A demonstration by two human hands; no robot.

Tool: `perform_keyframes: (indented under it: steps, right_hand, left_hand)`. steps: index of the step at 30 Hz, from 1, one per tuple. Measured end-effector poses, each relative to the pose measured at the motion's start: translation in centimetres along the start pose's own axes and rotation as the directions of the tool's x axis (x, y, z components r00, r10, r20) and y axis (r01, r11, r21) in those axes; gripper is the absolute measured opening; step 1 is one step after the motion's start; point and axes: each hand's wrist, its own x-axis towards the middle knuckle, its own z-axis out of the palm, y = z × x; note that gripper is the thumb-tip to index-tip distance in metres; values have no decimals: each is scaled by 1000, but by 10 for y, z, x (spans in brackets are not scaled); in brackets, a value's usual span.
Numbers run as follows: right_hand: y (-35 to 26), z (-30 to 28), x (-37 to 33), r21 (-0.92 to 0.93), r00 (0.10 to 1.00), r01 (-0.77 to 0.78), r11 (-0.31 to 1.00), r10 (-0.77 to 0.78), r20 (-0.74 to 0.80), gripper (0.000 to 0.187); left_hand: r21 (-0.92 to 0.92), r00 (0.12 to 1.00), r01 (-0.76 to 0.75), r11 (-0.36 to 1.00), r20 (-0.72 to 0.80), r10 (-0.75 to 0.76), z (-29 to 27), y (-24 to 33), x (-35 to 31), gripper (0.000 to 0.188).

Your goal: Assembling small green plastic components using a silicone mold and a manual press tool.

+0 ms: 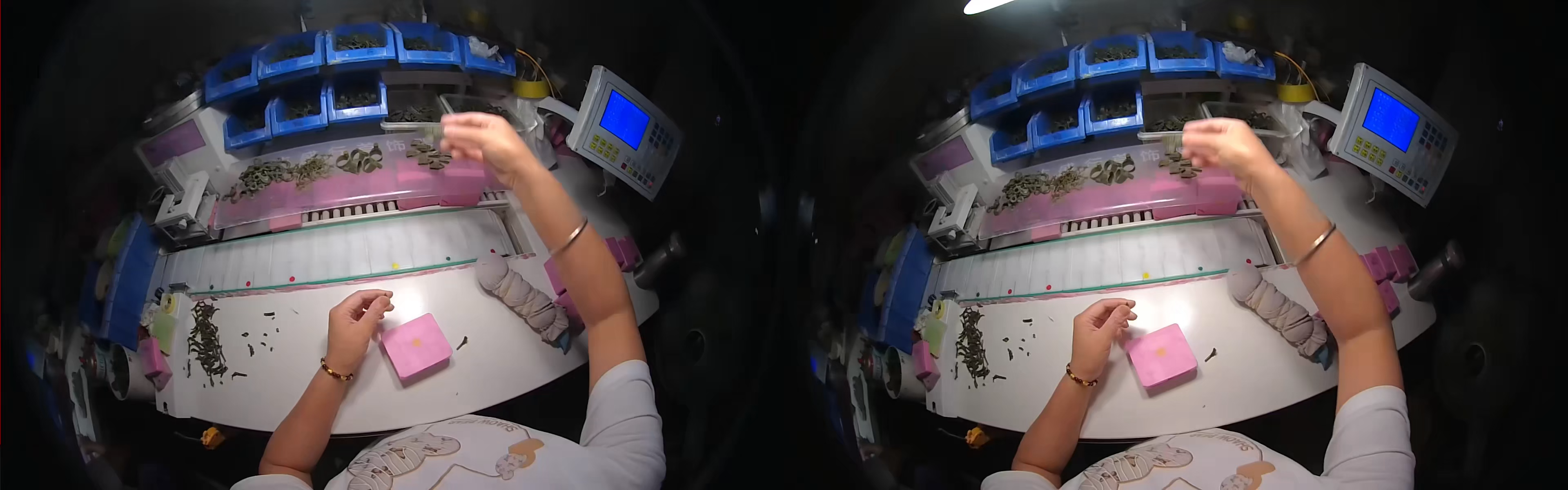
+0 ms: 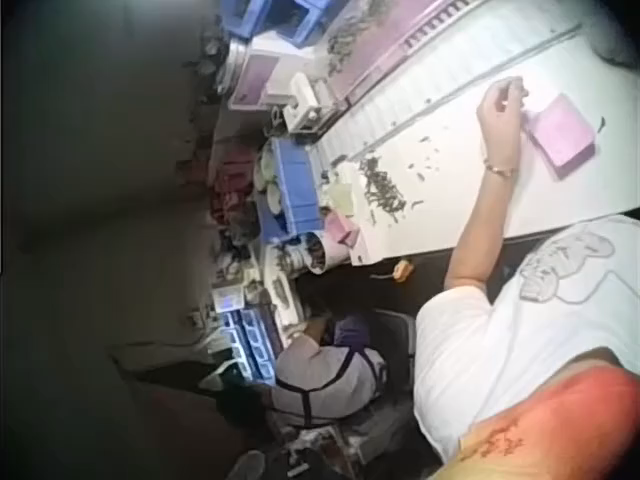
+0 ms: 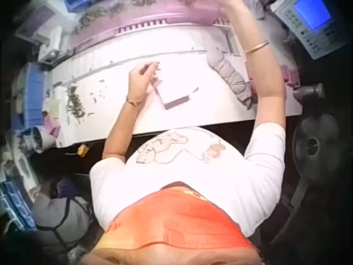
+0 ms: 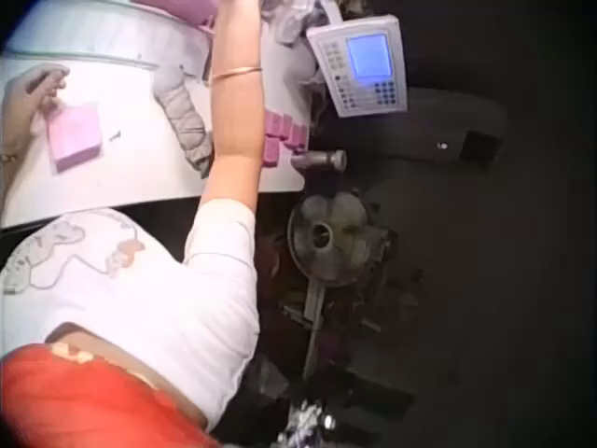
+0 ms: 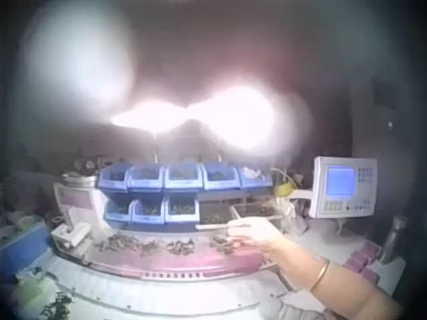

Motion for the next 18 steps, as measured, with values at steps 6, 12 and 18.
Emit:
perform_keyframes:
  steps: [6, 12, 18]
  right_hand:
    - [26, 19, 8, 182, 973, 102, 978, -60, -221, 54]
    - [71, 42, -101, -61, 992, 75, 995, -80, -98, 32]
    - [82, 66, -201, -299, 992, 113, 948, -124, -17, 34]
  left_hand:
    - [96, 997, -63, 993, -48, 68, -5, -3, -7, 18]
    - [540, 835, -538, 647, 233, 499, -2, 4, -17, 29]
    - [692, 849, -527, 493, 439, 292, 13, 14, -51, 56]
